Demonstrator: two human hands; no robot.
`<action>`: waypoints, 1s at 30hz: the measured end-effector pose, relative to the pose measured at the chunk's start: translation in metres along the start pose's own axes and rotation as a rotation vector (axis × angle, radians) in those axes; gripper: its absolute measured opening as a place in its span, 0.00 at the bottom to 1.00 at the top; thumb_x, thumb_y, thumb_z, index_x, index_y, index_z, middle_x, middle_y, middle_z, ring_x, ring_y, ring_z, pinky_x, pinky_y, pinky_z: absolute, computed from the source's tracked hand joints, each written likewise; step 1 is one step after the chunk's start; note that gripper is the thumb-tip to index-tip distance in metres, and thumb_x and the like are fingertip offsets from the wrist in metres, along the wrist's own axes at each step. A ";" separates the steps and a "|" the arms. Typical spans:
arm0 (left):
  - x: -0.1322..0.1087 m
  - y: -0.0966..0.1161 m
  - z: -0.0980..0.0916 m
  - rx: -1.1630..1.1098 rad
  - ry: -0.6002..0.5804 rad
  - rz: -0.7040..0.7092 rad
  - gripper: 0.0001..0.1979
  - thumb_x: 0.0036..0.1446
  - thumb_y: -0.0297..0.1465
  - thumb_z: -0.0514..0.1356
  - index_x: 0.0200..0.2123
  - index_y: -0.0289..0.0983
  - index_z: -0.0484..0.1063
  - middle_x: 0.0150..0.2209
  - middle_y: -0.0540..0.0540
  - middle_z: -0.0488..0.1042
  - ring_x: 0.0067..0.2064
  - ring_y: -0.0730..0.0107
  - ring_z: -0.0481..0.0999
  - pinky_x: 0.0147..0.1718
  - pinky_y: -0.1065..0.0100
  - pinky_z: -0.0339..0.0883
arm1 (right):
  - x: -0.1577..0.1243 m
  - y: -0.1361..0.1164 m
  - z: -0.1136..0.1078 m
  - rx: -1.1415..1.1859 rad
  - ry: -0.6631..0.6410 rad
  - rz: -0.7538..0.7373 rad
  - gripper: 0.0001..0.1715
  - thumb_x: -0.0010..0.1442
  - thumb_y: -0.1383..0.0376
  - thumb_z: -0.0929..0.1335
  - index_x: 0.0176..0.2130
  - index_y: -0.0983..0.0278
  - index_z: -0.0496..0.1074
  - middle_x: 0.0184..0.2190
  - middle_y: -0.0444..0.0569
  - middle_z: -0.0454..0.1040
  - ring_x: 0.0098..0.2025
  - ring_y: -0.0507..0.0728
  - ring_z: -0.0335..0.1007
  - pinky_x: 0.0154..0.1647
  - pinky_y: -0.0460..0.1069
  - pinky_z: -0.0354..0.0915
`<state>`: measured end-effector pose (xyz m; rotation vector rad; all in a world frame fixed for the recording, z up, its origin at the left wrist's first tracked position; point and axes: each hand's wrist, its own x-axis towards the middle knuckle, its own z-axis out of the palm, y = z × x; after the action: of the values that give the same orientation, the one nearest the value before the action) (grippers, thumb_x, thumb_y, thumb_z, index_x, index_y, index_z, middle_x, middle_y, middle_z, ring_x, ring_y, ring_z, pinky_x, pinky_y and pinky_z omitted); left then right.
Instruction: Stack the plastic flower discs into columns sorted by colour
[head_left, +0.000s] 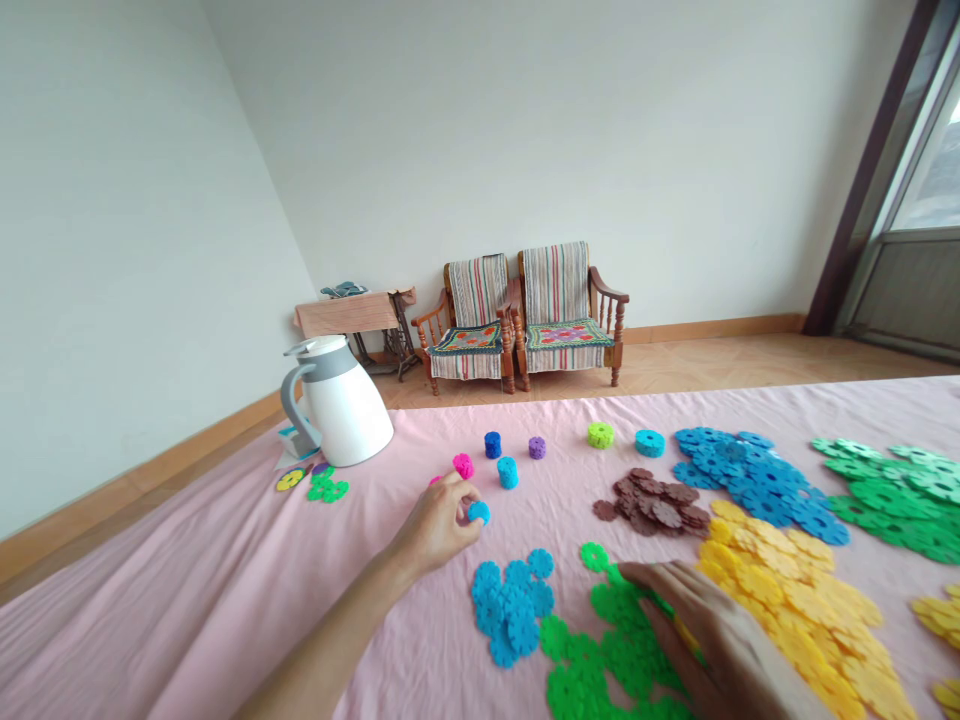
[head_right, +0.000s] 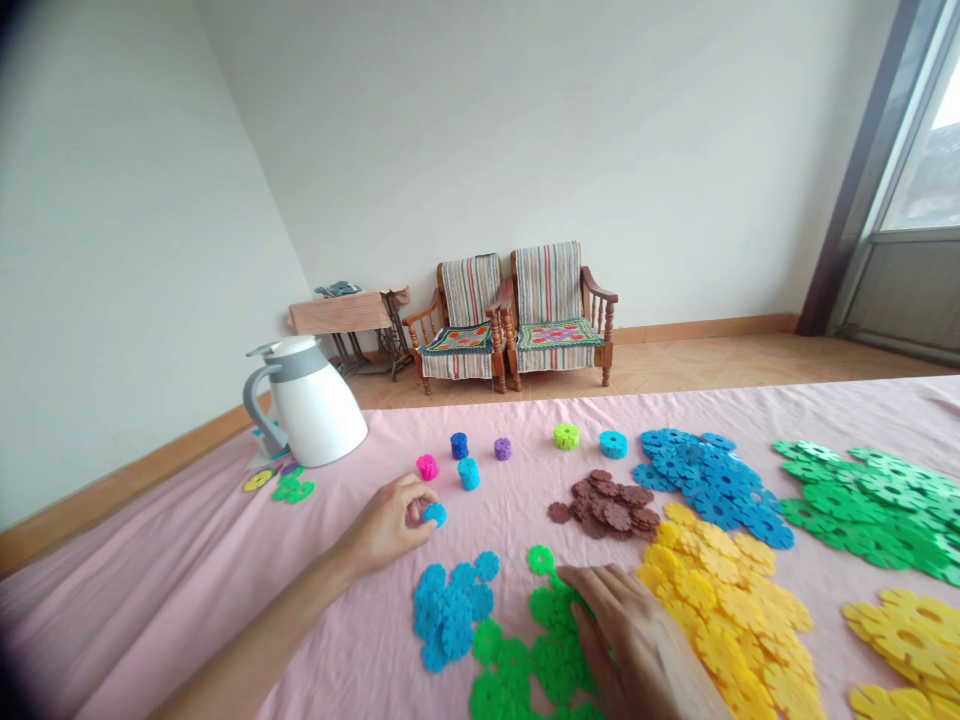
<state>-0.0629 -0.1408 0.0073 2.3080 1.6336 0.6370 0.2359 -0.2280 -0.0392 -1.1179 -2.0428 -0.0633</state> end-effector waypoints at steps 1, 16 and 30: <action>0.000 -0.001 0.001 0.003 0.000 -0.001 0.08 0.45 0.23 0.58 0.31 0.35 0.74 0.33 0.49 0.69 0.29 0.72 0.71 0.31 0.72 0.64 | 0.001 0.000 0.000 0.012 0.003 0.012 0.15 0.66 0.60 0.60 0.48 0.56 0.71 0.38 0.47 0.80 0.38 0.57 0.78 0.37 0.49 0.74; -0.016 0.045 0.012 -0.158 -0.150 0.134 0.12 0.47 0.29 0.65 0.38 0.38 0.77 0.36 0.48 0.73 0.35 0.70 0.72 0.35 0.71 0.65 | 0.000 0.002 0.003 -0.052 0.031 -0.054 0.15 0.68 0.61 0.58 0.50 0.59 0.67 0.39 0.49 0.79 0.39 0.56 0.78 0.36 0.47 0.73; -0.019 0.063 0.034 -0.140 -0.121 0.100 0.07 0.44 0.24 0.60 0.29 0.38 0.71 0.32 0.48 0.72 0.36 0.64 0.72 0.35 0.67 0.65 | -0.001 0.002 0.006 -0.037 0.027 -0.036 0.14 0.66 0.64 0.59 0.48 0.59 0.69 0.38 0.48 0.80 0.38 0.57 0.78 0.34 0.47 0.73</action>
<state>0.0007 -0.1790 0.0006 2.2894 1.3829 0.5992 0.2341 -0.2251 -0.0445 -1.0972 -2.0456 -0.1338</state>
